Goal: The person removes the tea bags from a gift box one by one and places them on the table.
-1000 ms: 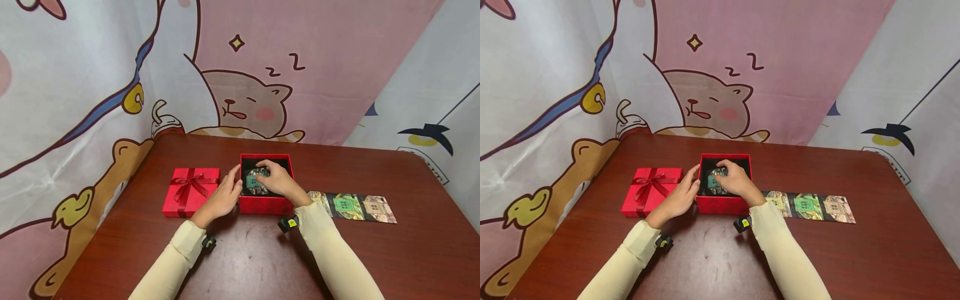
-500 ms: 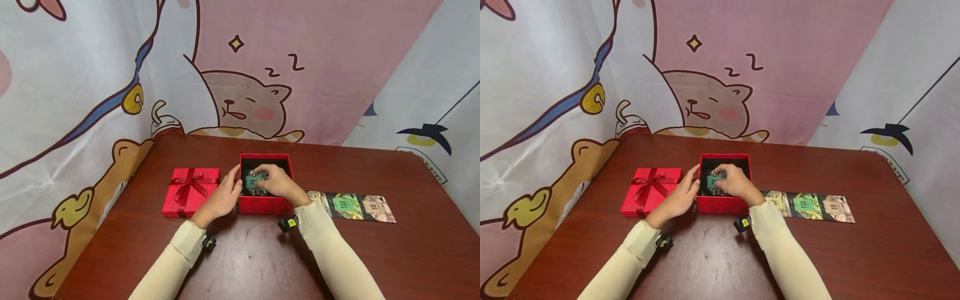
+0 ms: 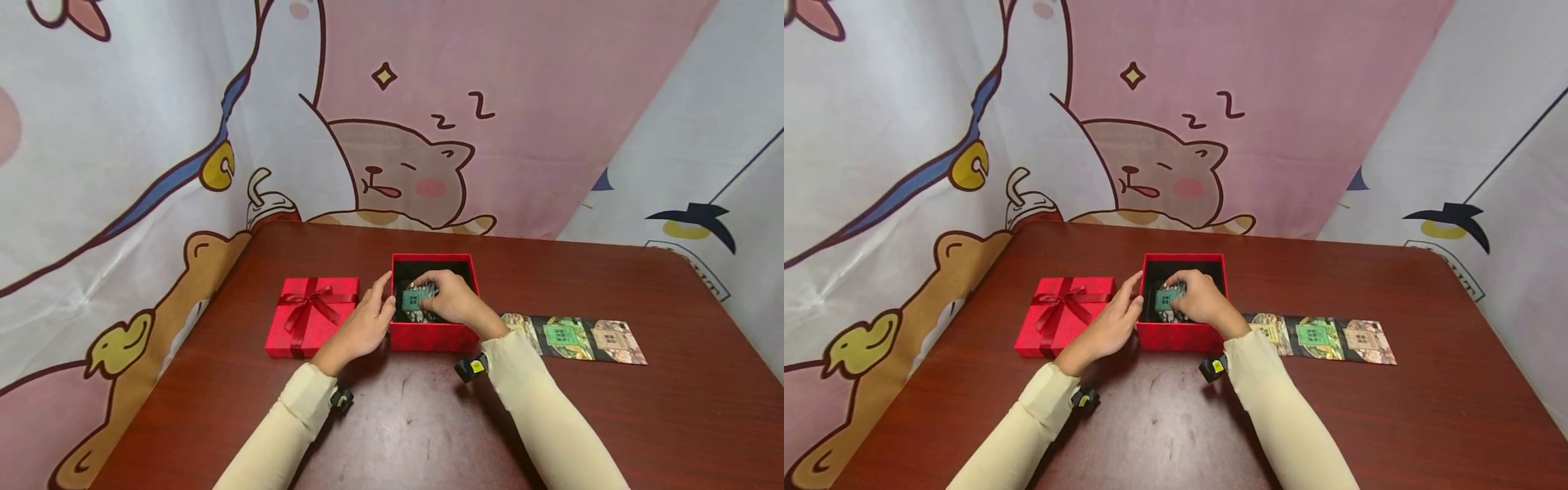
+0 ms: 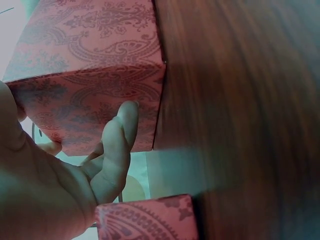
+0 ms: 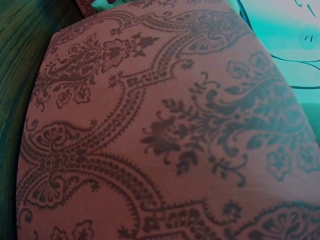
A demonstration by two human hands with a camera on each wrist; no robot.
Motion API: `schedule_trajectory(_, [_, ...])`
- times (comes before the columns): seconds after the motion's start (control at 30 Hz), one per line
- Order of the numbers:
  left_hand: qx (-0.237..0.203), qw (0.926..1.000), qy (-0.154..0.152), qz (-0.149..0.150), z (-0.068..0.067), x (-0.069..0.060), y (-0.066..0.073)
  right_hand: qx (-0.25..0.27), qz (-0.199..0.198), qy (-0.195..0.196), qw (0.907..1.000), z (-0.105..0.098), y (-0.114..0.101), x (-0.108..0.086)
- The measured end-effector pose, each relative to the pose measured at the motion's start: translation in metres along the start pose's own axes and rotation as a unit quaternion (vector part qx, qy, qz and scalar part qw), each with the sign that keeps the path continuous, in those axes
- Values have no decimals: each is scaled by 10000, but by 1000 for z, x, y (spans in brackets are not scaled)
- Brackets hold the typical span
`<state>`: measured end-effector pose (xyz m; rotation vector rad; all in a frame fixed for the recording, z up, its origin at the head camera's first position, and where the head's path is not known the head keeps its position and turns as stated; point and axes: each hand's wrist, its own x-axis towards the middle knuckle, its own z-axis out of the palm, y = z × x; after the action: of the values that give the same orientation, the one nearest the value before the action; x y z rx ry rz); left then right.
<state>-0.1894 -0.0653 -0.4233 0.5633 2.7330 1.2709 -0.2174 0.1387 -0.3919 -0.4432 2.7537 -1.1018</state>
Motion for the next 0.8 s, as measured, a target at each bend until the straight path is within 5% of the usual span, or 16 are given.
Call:
schedule_trajectory(0.4, [-13,10000,-19,-10,1,0,1,-137,-259,409,9987,-2,1,-2])
schedule_trajectory(0.8, [-22,10000,21,-24,1,0,3,285,-459,459,9975,-20,-5,-11])
